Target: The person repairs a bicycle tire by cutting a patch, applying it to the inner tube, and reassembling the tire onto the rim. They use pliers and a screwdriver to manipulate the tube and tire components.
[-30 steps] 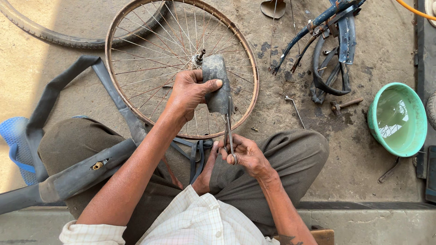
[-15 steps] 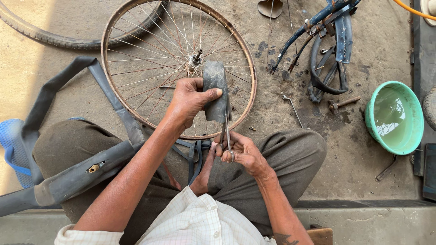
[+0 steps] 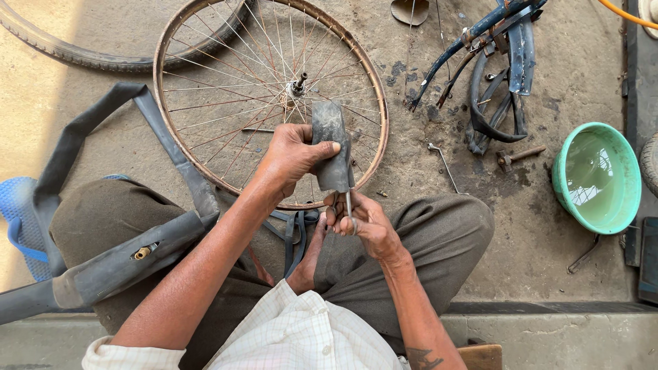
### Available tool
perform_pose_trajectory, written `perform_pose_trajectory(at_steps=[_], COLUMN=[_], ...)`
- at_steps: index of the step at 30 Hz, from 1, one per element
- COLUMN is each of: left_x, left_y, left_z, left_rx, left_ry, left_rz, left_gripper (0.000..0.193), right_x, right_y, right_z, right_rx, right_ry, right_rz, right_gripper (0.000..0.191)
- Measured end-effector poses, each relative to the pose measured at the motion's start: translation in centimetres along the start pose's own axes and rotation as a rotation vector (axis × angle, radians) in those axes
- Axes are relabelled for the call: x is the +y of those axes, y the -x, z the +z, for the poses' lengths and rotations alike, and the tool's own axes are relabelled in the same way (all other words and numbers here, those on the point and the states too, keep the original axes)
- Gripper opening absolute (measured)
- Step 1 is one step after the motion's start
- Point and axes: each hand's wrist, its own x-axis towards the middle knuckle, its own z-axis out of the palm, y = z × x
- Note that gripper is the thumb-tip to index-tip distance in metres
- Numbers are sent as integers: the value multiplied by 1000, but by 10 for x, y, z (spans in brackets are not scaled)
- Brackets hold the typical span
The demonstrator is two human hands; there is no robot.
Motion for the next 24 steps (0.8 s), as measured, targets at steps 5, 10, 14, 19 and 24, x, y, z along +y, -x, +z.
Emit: perform_pose_trajectory(at_steps=[5, 10, 14, 19, 24], left_x=[1, 0, -1, -2, -2], left_y=[-3, -1, -1, -7, -9], left_z=[-3, -7, -6, -5, -6], left_rx=[18, 68, 73, 100, 66], left_ry=[78, 63, 121, 90, 71], left_rz=[-8, -28, 67, 97, 92], left_gripper=[16, 18, 20, 20, 17], right_x=[4, 19, 16, 3, 2], right_y=[-6, -10, -8, -8, -15], right_z=[1, 1, 1, 6, 5], right_rx=[8, 100, 112, 102, 70], right_ry=[-70, -114, 15, 22, 31], right_rz=[-29, 7, 29, 24, -31], right_gripper=[60, 47, 44, 54, 58])
